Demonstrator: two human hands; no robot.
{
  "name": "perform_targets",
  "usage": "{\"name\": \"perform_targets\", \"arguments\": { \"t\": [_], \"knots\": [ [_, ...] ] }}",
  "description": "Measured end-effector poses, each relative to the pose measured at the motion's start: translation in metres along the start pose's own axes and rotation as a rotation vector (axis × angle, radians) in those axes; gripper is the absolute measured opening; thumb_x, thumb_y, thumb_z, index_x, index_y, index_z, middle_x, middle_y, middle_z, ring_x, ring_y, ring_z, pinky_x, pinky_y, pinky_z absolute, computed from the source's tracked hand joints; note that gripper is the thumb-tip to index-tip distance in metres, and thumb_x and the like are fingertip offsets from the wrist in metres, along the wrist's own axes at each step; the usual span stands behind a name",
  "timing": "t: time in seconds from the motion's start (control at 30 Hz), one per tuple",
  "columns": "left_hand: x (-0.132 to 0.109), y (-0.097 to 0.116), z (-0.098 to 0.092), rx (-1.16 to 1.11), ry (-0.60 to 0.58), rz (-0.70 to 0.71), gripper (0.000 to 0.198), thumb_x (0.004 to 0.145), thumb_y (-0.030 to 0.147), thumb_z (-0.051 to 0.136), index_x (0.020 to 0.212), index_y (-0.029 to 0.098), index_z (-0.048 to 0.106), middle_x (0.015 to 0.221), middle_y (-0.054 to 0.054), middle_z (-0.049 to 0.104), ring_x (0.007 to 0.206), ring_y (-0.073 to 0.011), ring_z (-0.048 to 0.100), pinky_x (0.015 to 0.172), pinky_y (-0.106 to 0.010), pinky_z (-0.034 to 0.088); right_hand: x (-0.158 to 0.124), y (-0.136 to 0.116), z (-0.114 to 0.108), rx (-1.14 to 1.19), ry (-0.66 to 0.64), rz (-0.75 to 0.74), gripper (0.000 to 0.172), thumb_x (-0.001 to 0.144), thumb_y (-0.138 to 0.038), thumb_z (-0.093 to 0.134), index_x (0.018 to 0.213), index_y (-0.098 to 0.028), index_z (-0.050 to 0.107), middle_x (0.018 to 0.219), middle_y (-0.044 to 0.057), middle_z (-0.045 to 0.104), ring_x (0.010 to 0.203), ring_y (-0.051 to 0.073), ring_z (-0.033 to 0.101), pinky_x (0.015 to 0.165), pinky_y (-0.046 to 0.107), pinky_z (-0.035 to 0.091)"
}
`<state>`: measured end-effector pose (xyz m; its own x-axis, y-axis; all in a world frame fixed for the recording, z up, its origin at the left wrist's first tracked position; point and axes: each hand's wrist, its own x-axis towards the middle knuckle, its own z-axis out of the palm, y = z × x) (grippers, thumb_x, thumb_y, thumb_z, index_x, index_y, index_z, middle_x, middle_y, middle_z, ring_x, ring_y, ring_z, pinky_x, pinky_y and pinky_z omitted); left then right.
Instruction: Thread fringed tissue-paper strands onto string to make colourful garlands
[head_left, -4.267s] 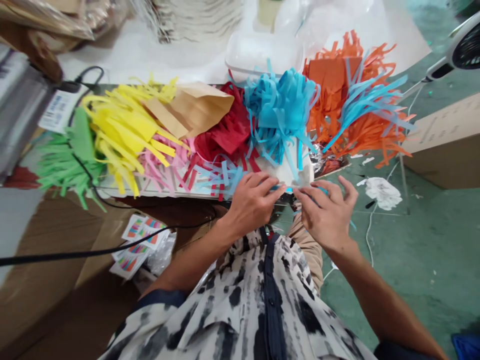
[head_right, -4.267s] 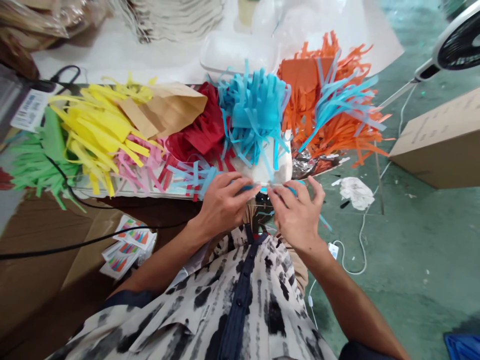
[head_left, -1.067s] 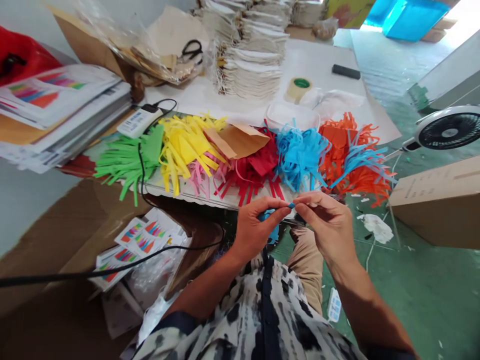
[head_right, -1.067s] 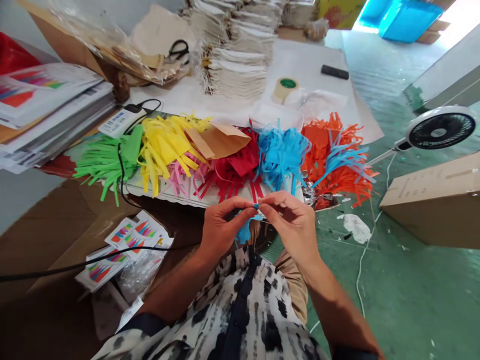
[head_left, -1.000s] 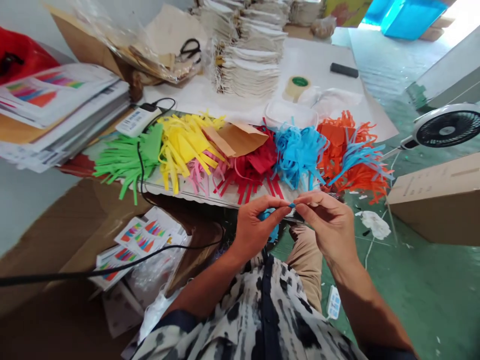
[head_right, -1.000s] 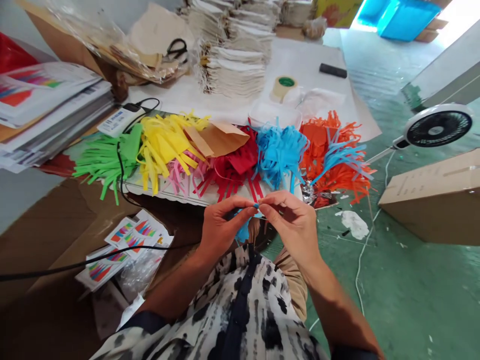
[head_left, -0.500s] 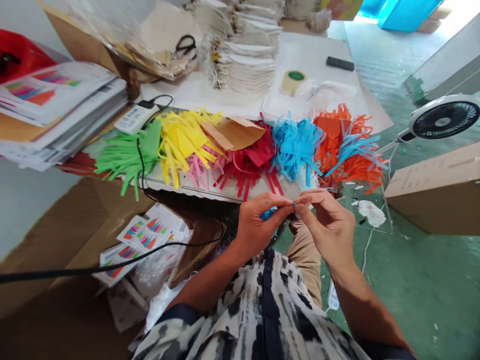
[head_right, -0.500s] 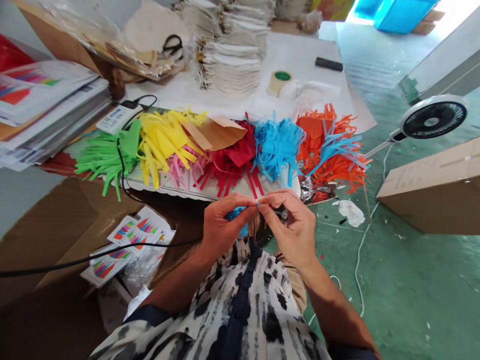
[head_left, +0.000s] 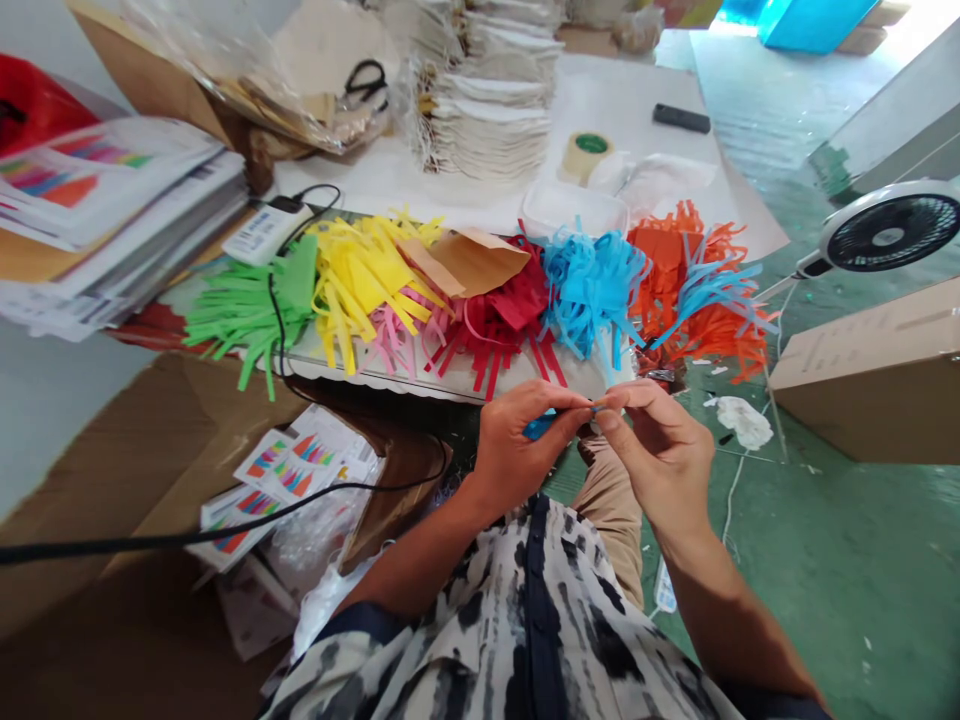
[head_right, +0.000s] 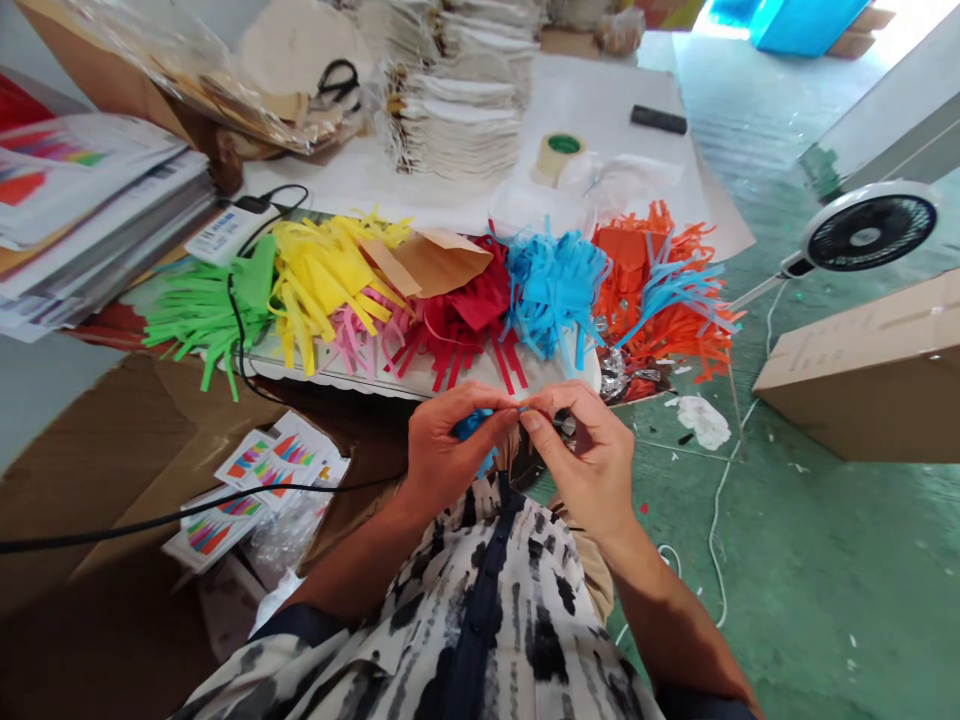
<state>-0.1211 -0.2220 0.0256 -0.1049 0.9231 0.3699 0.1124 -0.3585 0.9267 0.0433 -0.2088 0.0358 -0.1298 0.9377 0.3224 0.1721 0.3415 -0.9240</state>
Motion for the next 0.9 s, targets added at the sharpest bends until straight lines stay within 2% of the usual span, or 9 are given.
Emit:
{"name": "perform_targets", "arguments": {
  "t": [0.07, 0.17, 0.33, 0.43, 0.53, 0.67, 0.73, 0.8, 0.9],
  "knots": [
    [0.001, 0.000, 0.000, 0.005, -0.011, 0.007, 0.019, 0.095, 0.038, 0.078, 0.091, 0.020, 0.082, 0.089, -0.005, 0.081, 0.082, -0.0167, 0.074, 0.080, -0.029, 0.059, 0.000, 0.000, -0.001, -0.014, -0.002, 0.009, 0.005, 0.097, -0.030, 0.074, 0.094, -0.027, 0.072, 0.093, 0.002, 0.069, 0.090, 0.019, 0.064, 0.082, 0.035, 0.052],
    [0.000, 0.001, 0.000, -0.066, -0.030, -0.118, 0.020, 0.096, 0.039, 0.077, 0.091, 0.020, 0.081, 0.088, -0.004, 0.081, 0.081, -0.0160, 0.074, 0.078, -0.027, 0.059, 0.000, -0.001, 0.000, -0.011, 0.022, 0.018, 0.010, 0.097, -0.033, 0.074, 0.090, -0.026, 0.071, 0.090, 0.002, 0.067, 0.086, 0.019, 0.063, 0.078, 0.034, 0.052],
    [-0.002, -0.001, 0.000, -0.187, -0.124, -0.239, 0.024, 0.091, 0.039, 0.083, 0.106, 0.020, 0.081, 0.101, -0.005, 0.082, 0.093, -0.0174, 0.076, 0.085, -0.027, 0.059, 0.000, 0.002, 0.001, 0.044, 0.109, 0.044, 0.007, 0.096, -0.030, 0.075, 0.092, -0.026, 0.071, 0.089, 0.000, 0.067, 0.084, 0.016, 0.063, 0.076, 0.030, 0.052],
    [-0.002, -0.005, 0.000, -0.197, -0.059, -0.257, 0.025, 0.089, 0.038, 0.085, 0.107, 0.021, 0.080, 0.094, -0.003, 0.080, 0.086, -0.0147, 0.074, 0.081, -0.025, 0.058, 0.000, 0.006, 0.000, 0.040, 0.126, 0.043, 0.007, 0.095, -0.030, 0.077, 0.093, -0.026, 0.072, 0.090, 0.000, 0.069, 0.086, 0.016, 0.064, 0.078, 0.030, 0.053],
    [-0.003, -0.008, 0.003, -0.224, -0.011, -0.250, 0.029, 0.087, 0.038, 0.087, 0.107, 0.020, 0.078, 0.091, -0.003, 0.078, 0.084, -0.0143, 0.074, 0.080, -0.025, 0.059, -0.002, 0.010, 0.001, 0.036, 0.081, 0.059, 0.007, 0.095, -0.031, 0.077, 0.093, -0.026, 0.073, 0.093, 0.001, 0.071, 0.089, 0.017, 0.066, 0.081, 0.031, 0.055],
    [-0.002, -0.010, 0.005, -0.232, -0.016, -0.253, 0.026, 0.087, 0.039, 0.087, 0.100, 0.019, 0.076, 0.093, -0.004, 0.078, 0.087, -0.0149, 0.074, 0.081, -0.024, 0.059, -0.005, 0.013, 0.000, 0.018, 0.038, 0.078, 0.006, 0.095, -0.031, 0.076, 0.096, -0.026, 0.074, 0.097, 0.002, 0.072, 0.091, 0.018, 0.067, 0.082, 0.032, 0.055],
    [-0.002, -0.012, 0.004, -0.214, -0.031, -0.254, 0.025, 0.088, 0.039, 0.086, 0.100, 0.019, 0.076, 0.093, -0.004, 0.078, 0.086, -0.0149, 0.074, 0.080, -0.024, 0.058, -0.005, 0.014, -0.004, 0.003, 0.066, 0.057, 0.007, 0.096, -0.030, 0.076, 0.102, -0.027, 0.075, 0.100, 0.002, 0.072, 0.091, 0.018, 0.066, 0.083, 0.032, 0.054],
    [-0.001, -0.013, 0.003, -0.180, -0.080, -0.247, 0.025, 0.090, 0.040, 0.083, 0.102, 0.019, 0.077, 0.095, -0.005, 0.078, 0.087, -0.0157, 0.073, 0.079, -0.025, 0.057, -0.004, 0.014, -0.008, -0.028, 0.101, 0.036, 0.005, 0.096, -0.030, 0.076, 0.100, -0.027, 0.075, 0.097, 0.001, 0.071, 0.088, 0.017, 0.065, 0.082, 0.032, 0.053],
    [0.002, -0.016, 0.002, -0.126, -0.252, -0.218, 0.027, 0.096, 0.044, 0.075, 0.104, 0.018, 0.076, 0.093, -0.004, 0.077, 0.084, -0.0161, 0.071, 0.078, -0.026, 0.055, -0.002, 0.014, -0.013, -0.088, 0.068, 0.064, 0.010, 0.096, -0.032, 0.076, 0.088, -0.025, 0.073, 0.086, 0.000, 0.067, 0.082, 0.017, 0.061, 0.077, 0.031, 0.049]
  ]
}}
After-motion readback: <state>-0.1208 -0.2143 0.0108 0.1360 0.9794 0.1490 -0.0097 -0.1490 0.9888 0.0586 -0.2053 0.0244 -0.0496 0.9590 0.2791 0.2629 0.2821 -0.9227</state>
